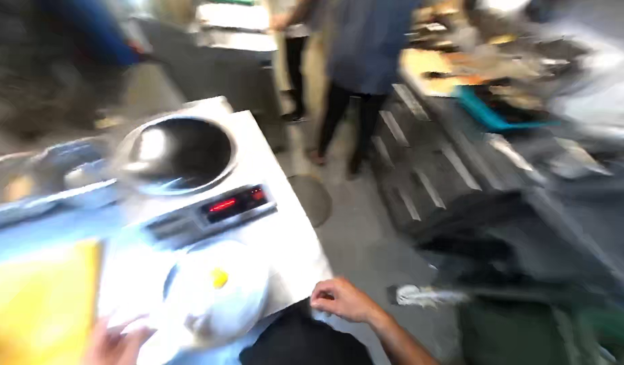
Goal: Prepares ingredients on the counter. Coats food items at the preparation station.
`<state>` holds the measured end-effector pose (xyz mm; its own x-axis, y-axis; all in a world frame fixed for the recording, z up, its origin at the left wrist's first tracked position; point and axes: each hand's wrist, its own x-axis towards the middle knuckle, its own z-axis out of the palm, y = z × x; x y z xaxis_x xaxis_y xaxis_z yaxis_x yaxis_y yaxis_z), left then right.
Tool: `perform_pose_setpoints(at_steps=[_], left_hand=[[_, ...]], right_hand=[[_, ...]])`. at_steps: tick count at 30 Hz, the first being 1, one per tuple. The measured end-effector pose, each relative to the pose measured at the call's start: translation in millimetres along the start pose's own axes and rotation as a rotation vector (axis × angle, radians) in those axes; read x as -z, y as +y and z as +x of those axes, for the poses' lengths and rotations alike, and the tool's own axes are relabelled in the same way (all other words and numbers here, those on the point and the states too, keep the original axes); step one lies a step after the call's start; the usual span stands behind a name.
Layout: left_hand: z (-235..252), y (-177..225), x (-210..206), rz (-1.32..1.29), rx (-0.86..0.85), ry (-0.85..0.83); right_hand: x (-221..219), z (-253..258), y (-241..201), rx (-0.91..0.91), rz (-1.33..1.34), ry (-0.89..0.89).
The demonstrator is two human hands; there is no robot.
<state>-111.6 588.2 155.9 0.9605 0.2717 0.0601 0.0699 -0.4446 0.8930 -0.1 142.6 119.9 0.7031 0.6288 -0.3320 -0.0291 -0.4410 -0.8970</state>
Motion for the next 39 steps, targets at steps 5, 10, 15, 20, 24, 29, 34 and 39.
perform_pose_setpoints(at_steps=[5,10,15,20,24,29,34,39], left_hand=[[-36.6,21.4,-22.0,-0.022,0.244,0.293],[-92.3,1.9,-32.2,-0.120,0.342,0.396],[-121.3,-0.3,-43.4,-0.176,0.451,0.453],[-100.8,-1.4,-69.3,-0.255,0.541,0.321],[-70.6,-2.4,-83.7,-0.272,0.629,0.237],[-48.2,-1.0,-92.5,-0.365,0.734,0.182],[-41.7,-4.8,-95.0,-0.386,0.736,0.209],[-35.0,-2.3,-91.1,-0.349,0.763,0.209]], right_hand=[[-41.3,103.3,-111.7,0.317,-0.357,-0.063],[-93.4,200.3,-101.2,0.407,-0.547,-0.032],[-100.9,220.0,-118.5,0.378,-0.638,-0.110],[-106.5,212.3,-118.2,0.439,-0.660,-0.134],[-109.1,213.8,-110.6,0.509,-0.679,-0.118],[-104.1,204.5,-102.1,0.463,-0.893,-0.142],[-107.0,193.2,-75.2,0.667,-0.923,-0.222],[-100.4,189.7,-71.2,0.729,-0.941,-0.241]])
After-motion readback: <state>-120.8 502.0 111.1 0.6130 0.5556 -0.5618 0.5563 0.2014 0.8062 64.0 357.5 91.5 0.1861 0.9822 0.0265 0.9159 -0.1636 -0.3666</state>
